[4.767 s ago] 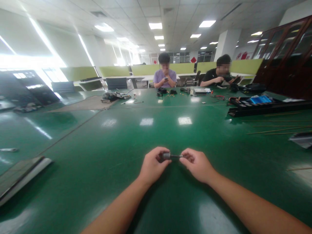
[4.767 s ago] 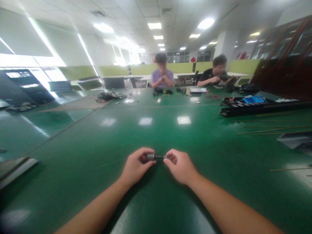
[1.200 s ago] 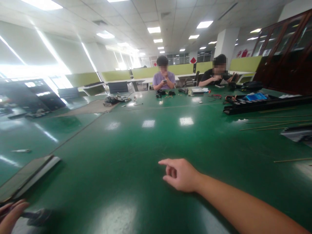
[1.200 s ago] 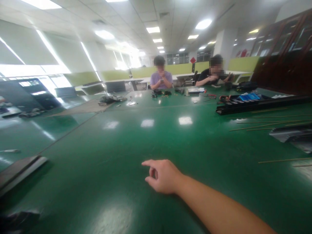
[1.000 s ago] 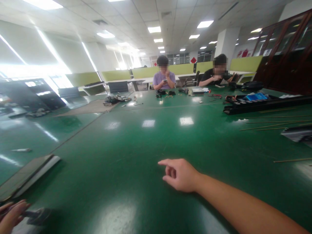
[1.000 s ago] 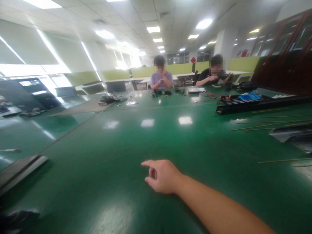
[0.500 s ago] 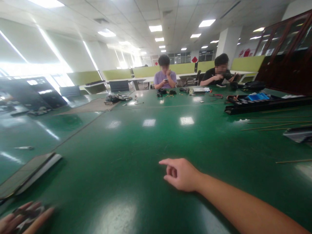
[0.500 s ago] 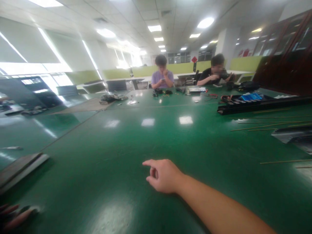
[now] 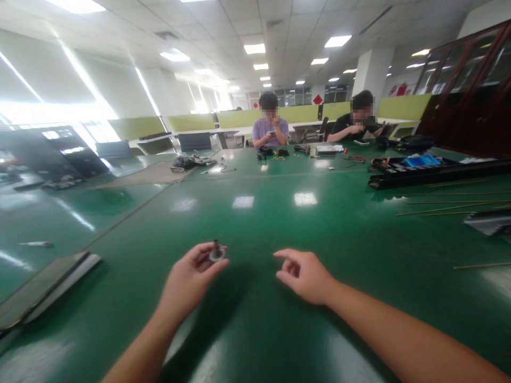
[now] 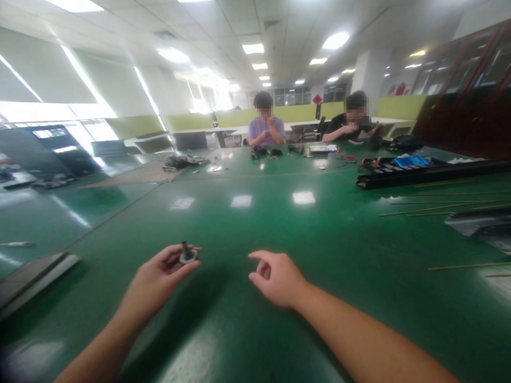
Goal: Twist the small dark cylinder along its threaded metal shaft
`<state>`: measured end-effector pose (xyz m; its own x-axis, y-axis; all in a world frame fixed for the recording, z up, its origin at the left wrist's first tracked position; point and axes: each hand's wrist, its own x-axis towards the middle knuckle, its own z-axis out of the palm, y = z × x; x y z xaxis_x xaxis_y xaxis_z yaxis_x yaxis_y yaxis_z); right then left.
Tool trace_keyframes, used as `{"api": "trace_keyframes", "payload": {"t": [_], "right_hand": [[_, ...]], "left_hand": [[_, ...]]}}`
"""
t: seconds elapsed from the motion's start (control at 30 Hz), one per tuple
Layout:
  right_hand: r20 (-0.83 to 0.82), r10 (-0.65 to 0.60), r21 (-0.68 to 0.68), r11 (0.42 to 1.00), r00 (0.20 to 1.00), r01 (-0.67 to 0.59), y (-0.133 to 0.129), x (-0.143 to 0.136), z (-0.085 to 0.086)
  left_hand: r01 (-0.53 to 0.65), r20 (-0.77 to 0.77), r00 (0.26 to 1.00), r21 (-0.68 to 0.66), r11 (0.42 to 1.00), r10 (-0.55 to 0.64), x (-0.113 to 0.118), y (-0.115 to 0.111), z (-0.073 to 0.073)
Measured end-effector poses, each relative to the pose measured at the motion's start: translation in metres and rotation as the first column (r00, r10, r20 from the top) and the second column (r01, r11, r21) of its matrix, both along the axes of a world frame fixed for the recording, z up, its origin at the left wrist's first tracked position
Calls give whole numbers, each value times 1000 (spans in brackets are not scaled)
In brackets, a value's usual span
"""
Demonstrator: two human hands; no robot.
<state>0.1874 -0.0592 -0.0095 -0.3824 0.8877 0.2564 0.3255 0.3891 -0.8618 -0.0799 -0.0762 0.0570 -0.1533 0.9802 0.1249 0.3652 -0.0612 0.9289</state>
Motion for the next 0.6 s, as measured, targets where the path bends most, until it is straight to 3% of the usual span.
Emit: {"api": "trace_keyframes", "payload": {"t": [0.1,0.2,0.4,0.5,0.6], "right_hand": [[-152,-124,-117,987,981,107,10,4,-3],[-339,-180,-223,969,923,107,18,8,-6],[-421,-206,-180,974,883,141,18,6,-9],[-433,-259,-74,965,863,252,14,10,2],[-469,-330,114,897,819,427,14,26,22]], "left_hand": [[219,4,976,-15,976,-219,53,16,-11],[346,-124,932,29,938,-340,79,22,-19],[467,-262,865,108,878,-428,66,26,-34],[444,-225,881,90,892,-416,60,26,-38],[439,-220,884,81,895,-414,59,27,-38]]}}
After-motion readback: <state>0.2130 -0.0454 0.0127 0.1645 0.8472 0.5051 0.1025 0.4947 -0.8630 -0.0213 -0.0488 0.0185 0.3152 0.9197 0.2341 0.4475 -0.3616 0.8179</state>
